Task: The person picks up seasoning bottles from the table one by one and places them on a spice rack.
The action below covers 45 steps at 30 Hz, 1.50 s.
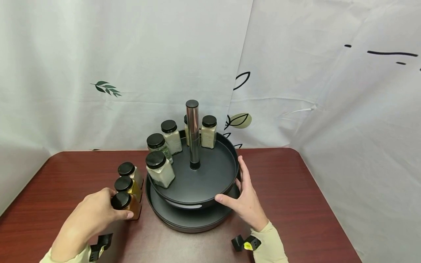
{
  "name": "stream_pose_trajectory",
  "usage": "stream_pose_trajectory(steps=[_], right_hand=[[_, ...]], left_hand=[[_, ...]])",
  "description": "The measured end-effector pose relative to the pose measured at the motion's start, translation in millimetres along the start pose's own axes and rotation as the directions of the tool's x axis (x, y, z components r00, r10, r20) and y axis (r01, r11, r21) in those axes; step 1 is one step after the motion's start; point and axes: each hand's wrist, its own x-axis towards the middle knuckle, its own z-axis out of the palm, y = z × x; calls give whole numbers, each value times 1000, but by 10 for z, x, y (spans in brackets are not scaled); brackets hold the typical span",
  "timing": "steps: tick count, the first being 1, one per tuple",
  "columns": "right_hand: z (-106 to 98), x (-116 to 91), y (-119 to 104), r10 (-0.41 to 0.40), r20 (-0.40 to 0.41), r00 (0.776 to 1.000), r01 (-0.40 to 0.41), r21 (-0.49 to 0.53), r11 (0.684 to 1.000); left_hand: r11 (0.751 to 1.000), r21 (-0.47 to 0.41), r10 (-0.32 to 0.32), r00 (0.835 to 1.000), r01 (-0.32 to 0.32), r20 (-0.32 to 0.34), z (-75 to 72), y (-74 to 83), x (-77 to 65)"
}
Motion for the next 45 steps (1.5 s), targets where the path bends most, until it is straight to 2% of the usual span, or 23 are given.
stream_pose_trajectory(steps=[7, 14, 20, 32, 38, 45], right_hand=[[36, -3, 0, -17, -10, 1000, 17, -10, 1000], [57, -8, 9, -14, -25, 1000, 13, -33, 999], [63, -10, 11, -11, -28, 1000, 10, -44, 999], [61, -14, 16, -2, -24, 1000, 0, -67, 998], [61, -15, 15, -7, -21, 1000, 6, -84, 996], [59, -16, 23, -13, -19, 1000, 11, -83, 997]], left_hand=[[1000, 13, -8, 1000, 9, -9, 25, 1, 20], [998, 27, -56, 998, 56, 3, 50, 42, 21], [997, 30, -64, 998, 65, -13, 89, 82, 15], [1000, -4, -13, 995, 12, -97, 129, 101, 24], [1000, -7, -20, 996, 19, -93, 121, 104, 4], [1000, 30, 0, 995, 3, -101, 109, 106, -33]])
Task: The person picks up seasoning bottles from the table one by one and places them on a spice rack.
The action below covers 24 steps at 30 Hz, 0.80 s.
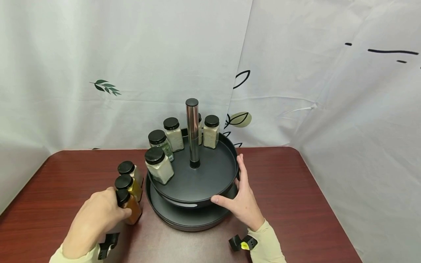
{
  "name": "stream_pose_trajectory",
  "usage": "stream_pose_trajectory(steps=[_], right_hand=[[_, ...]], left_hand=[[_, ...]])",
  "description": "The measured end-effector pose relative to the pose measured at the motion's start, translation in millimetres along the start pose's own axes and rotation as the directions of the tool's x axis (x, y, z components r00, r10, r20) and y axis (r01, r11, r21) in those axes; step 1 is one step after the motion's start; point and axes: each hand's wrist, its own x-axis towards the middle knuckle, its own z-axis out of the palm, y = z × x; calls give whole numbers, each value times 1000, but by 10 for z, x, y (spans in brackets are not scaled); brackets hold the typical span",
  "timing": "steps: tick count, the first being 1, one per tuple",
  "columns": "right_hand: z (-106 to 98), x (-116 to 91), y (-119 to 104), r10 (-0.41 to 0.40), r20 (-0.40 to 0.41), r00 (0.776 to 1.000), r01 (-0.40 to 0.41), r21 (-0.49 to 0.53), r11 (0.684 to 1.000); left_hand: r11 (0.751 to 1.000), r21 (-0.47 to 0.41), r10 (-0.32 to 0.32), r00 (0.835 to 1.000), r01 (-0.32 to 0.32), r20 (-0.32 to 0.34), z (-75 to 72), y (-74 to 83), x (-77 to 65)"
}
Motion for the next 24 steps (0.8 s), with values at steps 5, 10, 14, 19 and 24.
stream_pose_trajectory(steps=[5, 10, 14, 19, 24], right_hand=[[-3, -3, 0, 0, 2, 1000, 0, -3, 1000], [-3, -4, 6, -11, 3, 1000, 11, 5, 1000], [-10, -5, 6, -15, 8, 1000, 15, -5, 1000], [-46, -15, -20, 6, 9, 1000, -6, -60, 998], [-63, 1, -47, -26, 16, 1000, 26, -13, 1000]], left_hand=[[1000, -8, -5, 1000, 6, 10, 0, 1, 3], [1000, -7, 3, 1000, -3, 17, -12, -4, 0], [1000, -2, 2, 999, -2, 47, -53, 3, -7], [1000, -11, -7, 997, 8, 71, -127, 2, -26], [999, -33, 17, 998, -15, 53, -187, -14, -68]])
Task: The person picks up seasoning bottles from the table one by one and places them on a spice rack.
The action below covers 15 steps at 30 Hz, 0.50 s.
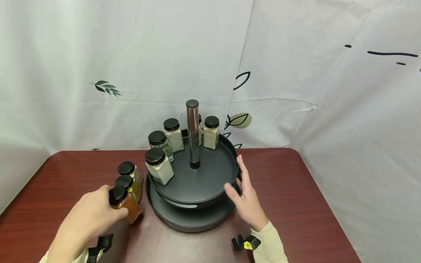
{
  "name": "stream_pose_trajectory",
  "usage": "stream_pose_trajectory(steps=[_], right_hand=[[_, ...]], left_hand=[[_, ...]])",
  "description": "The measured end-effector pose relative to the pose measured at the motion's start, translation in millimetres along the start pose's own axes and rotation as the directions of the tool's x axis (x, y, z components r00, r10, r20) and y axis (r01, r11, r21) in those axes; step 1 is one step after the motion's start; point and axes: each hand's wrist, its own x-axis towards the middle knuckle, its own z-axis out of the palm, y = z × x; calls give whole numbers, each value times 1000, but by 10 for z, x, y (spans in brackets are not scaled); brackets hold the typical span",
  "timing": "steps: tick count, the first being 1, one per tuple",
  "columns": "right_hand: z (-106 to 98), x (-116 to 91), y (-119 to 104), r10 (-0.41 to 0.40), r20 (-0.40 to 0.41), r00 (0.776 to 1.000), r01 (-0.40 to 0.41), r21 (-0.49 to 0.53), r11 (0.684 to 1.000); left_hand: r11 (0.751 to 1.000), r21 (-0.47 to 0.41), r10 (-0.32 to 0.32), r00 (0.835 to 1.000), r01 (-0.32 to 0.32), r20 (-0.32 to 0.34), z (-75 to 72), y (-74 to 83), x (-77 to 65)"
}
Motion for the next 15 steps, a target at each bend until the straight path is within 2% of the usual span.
stream_pose_trajectory(steps=[5, 15], right_hand=[[-1, 26, 13, -30, -1, 1000, 30, 86, 996], [-19, 35, 34, -41, 15, 999, 37, 174, 984]], left_hand=[[999, -22, 36, 999, -37, -33, -58, -19, -58], [995, -77, 45, 990, -56, -137, -167, 22, -175]])
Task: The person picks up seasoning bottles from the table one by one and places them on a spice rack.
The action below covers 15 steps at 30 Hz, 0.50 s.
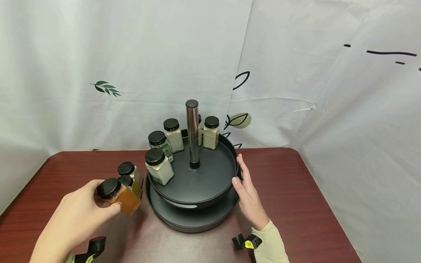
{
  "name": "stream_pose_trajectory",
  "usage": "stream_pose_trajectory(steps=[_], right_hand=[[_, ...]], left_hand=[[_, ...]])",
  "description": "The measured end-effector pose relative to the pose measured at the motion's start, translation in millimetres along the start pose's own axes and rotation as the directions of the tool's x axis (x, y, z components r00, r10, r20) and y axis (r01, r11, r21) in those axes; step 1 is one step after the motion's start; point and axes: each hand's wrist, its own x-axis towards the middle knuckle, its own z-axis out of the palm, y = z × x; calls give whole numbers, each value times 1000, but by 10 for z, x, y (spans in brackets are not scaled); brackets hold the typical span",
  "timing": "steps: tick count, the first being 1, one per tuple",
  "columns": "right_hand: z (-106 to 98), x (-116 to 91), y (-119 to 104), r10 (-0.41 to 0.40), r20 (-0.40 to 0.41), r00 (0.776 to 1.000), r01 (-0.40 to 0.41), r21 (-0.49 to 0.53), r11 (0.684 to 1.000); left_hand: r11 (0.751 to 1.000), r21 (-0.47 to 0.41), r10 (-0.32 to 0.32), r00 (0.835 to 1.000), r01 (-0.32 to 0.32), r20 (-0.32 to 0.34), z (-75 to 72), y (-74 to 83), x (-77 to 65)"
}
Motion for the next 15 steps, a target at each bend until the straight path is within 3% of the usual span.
stream_pose_trajectory(steps=[8, 15], right_hand=[[-10, 15, -5, -17, 21, 1000, 16, 44, 999], [-13, 5, -14, -31, 30, 999, 29, 48, 998]], left_hand=[[998, -60, -11, 990, 3, -142, -30, 77, -80], [993, -112, 7, 950, -44, -312, -33, 160, -136]])
